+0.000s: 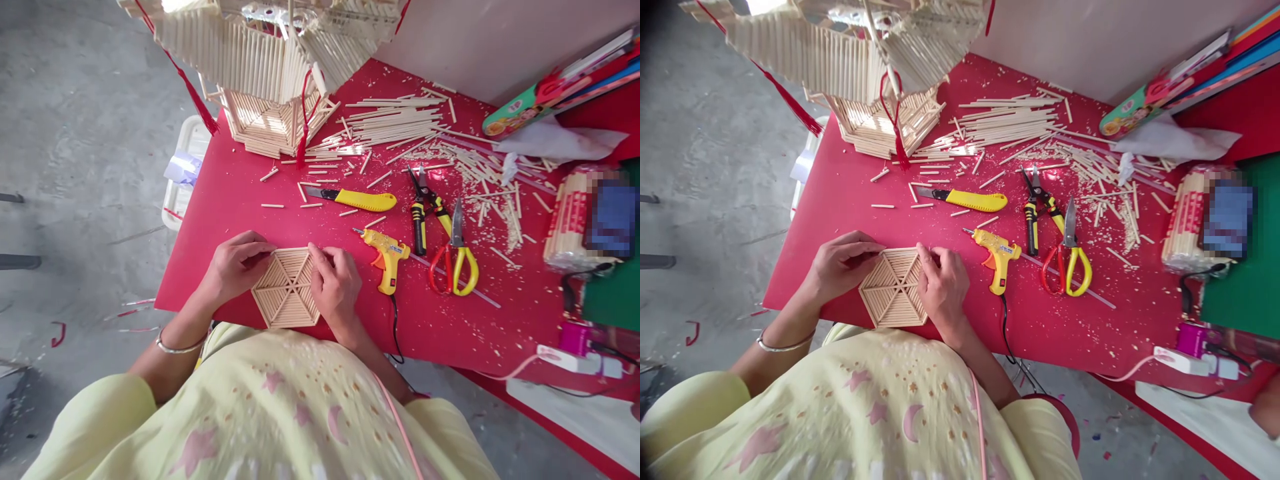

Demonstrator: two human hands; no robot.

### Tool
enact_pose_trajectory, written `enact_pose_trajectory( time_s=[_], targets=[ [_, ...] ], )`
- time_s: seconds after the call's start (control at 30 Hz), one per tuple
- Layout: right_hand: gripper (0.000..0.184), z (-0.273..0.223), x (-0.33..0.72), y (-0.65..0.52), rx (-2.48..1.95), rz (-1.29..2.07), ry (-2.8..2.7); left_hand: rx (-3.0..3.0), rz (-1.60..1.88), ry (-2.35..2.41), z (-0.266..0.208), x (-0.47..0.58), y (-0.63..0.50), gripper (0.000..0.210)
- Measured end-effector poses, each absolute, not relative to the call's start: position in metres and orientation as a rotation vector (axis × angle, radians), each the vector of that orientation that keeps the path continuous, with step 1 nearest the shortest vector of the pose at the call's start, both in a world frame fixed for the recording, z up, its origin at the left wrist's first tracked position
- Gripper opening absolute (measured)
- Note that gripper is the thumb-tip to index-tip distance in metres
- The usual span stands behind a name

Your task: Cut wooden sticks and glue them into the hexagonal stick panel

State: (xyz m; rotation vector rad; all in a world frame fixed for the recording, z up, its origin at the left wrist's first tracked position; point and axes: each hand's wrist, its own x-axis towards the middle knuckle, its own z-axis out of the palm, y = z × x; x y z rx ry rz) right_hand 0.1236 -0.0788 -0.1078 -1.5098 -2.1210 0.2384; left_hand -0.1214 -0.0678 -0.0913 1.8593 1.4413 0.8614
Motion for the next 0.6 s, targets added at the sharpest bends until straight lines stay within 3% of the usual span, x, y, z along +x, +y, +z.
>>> enact_pose_trajectory(
  time_s=[0.6],
  targets=[
    [0.036,-0.1026,0.1222,-0.0778,-1.53,0.272,-2.084,1.855,0.832,1.44,-0.0873,-0.1211,-0.0667,0.016]
  ],
)
